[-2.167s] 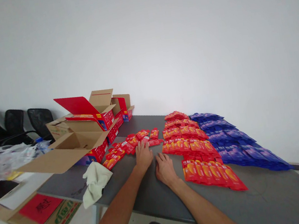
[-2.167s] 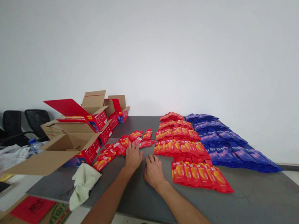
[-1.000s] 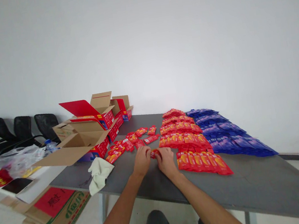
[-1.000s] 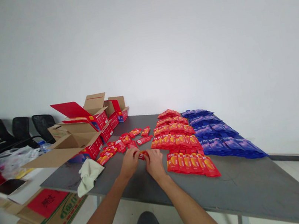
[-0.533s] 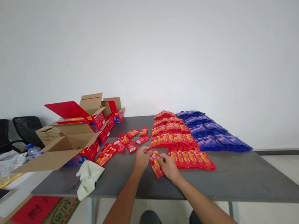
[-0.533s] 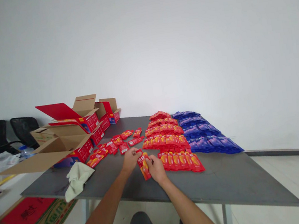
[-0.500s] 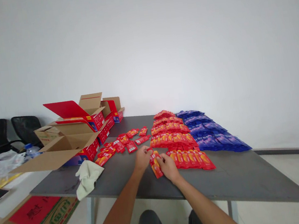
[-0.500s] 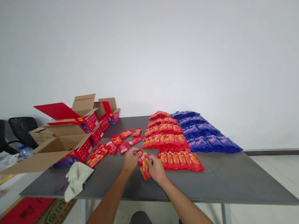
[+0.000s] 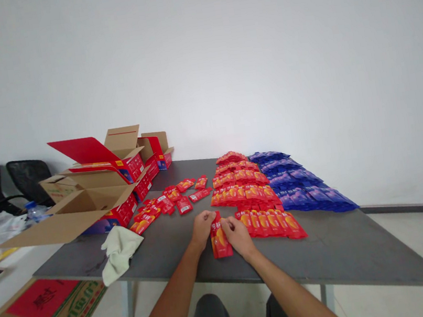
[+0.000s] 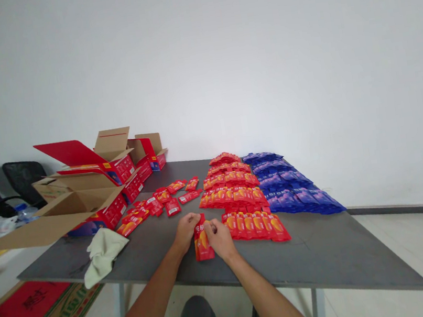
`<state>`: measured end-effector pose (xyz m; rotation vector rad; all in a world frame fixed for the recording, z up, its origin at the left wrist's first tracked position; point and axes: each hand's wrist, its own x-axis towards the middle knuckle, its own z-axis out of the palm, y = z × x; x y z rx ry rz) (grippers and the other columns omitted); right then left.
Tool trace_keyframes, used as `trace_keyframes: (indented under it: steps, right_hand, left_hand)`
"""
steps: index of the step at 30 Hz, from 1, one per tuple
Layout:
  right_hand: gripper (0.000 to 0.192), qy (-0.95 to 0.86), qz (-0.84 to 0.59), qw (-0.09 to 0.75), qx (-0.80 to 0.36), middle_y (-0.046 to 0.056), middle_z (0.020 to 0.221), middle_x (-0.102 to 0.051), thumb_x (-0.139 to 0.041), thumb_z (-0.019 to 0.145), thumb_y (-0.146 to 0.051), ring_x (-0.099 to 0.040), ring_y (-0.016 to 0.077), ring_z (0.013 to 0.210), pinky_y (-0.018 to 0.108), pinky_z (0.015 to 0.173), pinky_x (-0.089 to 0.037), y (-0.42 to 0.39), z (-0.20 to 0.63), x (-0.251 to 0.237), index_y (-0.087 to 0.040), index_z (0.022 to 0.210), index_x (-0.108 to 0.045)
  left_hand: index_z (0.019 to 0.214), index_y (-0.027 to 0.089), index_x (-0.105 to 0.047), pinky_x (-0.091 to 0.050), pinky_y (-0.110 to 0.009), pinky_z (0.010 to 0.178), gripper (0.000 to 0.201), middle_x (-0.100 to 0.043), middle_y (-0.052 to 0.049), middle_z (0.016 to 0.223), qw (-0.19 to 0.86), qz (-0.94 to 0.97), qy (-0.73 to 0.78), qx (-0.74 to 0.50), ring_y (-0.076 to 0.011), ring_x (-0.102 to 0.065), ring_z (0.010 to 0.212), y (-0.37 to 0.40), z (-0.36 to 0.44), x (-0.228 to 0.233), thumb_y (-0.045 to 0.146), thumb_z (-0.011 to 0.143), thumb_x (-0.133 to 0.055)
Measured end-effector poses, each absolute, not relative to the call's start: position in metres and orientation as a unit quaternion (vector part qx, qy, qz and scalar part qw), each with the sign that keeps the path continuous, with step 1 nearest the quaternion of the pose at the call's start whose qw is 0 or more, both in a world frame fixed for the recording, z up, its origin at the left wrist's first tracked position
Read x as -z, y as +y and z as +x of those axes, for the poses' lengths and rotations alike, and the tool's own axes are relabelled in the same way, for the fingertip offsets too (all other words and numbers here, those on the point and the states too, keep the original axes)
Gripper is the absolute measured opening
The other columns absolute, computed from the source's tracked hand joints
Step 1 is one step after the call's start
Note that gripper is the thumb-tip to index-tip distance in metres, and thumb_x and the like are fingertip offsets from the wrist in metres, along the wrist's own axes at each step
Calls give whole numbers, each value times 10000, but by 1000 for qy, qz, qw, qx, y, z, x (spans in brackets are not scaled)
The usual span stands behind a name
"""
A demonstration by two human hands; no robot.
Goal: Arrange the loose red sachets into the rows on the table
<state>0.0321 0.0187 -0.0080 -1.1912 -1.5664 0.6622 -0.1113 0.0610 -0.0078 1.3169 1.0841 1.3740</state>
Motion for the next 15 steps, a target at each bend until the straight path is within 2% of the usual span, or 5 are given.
trace_keyframes:
  steps: [5,10,15]
  right_hand:
    - [373,-646,-494,518,-263,-21,637,-539,-424,920,-471,-473,141,598,235,573,-344,35,26,4,-187,709,-543]
    - [386,-658,-504,504,-243,-26,614,-516,-393,940,-459,-479,137,583,233,563,-336,39,20,9,-192,695,-526]
    - [383,-687,-525,462,-198,-15,616,-539,-361,967,-420,-496,136,570,234,562,-321,34,18,10,-200,705,-530]
  left_hand:
    - [713,148,-573,-347,-224,558,396,-567,26,646,454,569,452,-516,-105,-479,583,59,-110,10,531,800,-525]
    - [667,177,-467,-309,-229,583,329,-511,34,631,304,659,502,-471,-109,-459,616,60,-111,10,423,884,-434]
    - [731,198,-482,-279,-246,582,294,-537,14,640,215,680,572,-405,-125,-490,598,51,-107,7,372,932,-356]
